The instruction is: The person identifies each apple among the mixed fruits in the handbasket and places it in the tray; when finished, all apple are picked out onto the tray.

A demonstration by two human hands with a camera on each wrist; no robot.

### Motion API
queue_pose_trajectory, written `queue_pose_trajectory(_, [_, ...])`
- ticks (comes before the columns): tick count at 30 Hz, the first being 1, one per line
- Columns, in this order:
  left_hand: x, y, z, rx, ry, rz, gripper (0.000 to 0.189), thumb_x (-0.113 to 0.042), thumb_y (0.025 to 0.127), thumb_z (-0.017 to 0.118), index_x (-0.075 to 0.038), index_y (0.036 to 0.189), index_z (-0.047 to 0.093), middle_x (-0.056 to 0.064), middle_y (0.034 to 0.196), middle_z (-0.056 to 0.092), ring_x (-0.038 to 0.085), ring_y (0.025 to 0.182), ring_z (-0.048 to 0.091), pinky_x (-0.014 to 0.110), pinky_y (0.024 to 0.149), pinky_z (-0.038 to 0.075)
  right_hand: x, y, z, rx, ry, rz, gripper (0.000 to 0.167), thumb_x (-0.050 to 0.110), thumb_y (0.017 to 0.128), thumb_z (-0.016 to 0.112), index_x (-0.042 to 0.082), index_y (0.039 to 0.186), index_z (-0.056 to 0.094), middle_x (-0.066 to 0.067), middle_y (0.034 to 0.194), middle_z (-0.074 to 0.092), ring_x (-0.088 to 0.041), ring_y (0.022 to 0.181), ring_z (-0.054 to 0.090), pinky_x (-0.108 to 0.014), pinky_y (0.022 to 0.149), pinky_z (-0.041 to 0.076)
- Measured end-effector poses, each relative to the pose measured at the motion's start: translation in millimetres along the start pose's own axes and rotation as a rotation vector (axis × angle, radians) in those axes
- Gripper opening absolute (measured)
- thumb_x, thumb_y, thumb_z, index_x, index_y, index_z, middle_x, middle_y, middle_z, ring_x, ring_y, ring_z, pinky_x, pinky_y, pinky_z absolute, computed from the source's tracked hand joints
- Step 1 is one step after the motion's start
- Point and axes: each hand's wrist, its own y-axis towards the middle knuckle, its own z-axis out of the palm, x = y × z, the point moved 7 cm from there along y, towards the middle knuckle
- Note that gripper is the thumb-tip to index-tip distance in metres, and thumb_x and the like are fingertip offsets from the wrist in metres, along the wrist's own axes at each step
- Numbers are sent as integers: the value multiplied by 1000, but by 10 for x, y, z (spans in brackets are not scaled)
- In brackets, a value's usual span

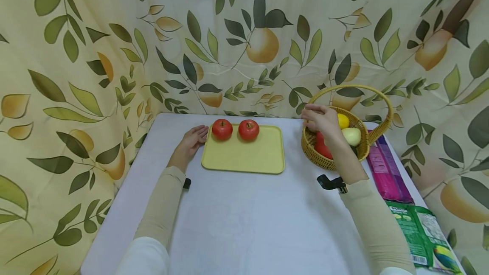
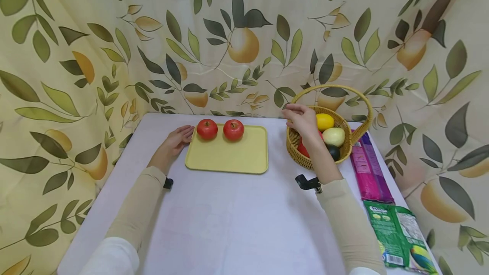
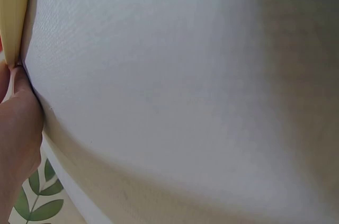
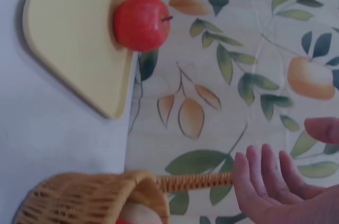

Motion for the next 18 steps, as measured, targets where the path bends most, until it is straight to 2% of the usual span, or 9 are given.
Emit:
queue_pose_trajectory(2, [-2, -9, 9, 2, 4, 2, 83, 36, 88, 37, 4, 163, 21, 21, 169, 28, 27, 156, 29, 35, 121, 36, -20, 0, -92, 6, 11, 4, 57, 25, 100, 72, -2, 146, 53, -3, 122, 68, -6, 98, 71, -20, 82, 61])
queue_pose_trajectory(5, [-4, -24, 13, 2, 3, 0, 83, 36, 88, 36, 4, 163, 21, 21, 169, 28, 28, 156, 29, 35, 121, 36, -44, -16, -202, 29, -28, 3, 57, 25, 101, 70, -3, 146, 52, 2, 117, 70, -3, 97, 71, -18, 81, 60])
queue_pose_trajectory(7, [-1, -23, 10, 4, 1, -3, 83, 36, 88, 37, 4, 163, 21, 21, 169, 27, 28, 156, 29, 35, 121, 35, -65, -32, -274, 42, -82, 1, 54, 26, 101, 69, -3, 144, 53, 7, 111, 71, -2, 96, 71, -21, 85, 60])
queue_pose_trajectory(11, [13, -2, -2, -1, 0, -4, 82, 36, 88, 38, 4, 162, 23, 21, 168, 29, 28, 155, 30, 35, 120, 36, -143, -72, -429, 32, -241, 23, 54, 35, 101, 69, 4, 144, 56, 10, 114, 68, -6, 107, 64, -28, 98, 55])
queue_pose_trajectory(15, [16, 17, -14, -6, 5, 8, 83, 36, 88, 38, 4, 162, 24, 21, 168, 29, 28, 155, 30, 35, 120, 37, -251, -101, -565, 9, -355, 75, 61, 41, 101, 68, 6, 148, 54, -2, 131, 59, -20, 118, 54, -38, 101, 48])
queue_pose_trajectory(18, [16, 22, -27, -9, 6, 13, 82, 36, 88, 39, 4, 162, 24, 21, 168, 30, 28, 155, 31, 34, 119, 38, -329, -110, -658, 6, -398, 97, 66, 42, 101, 67, 3, 151, 50, -14, 141, 53, -30, 122, 53, -42, 101, 50])
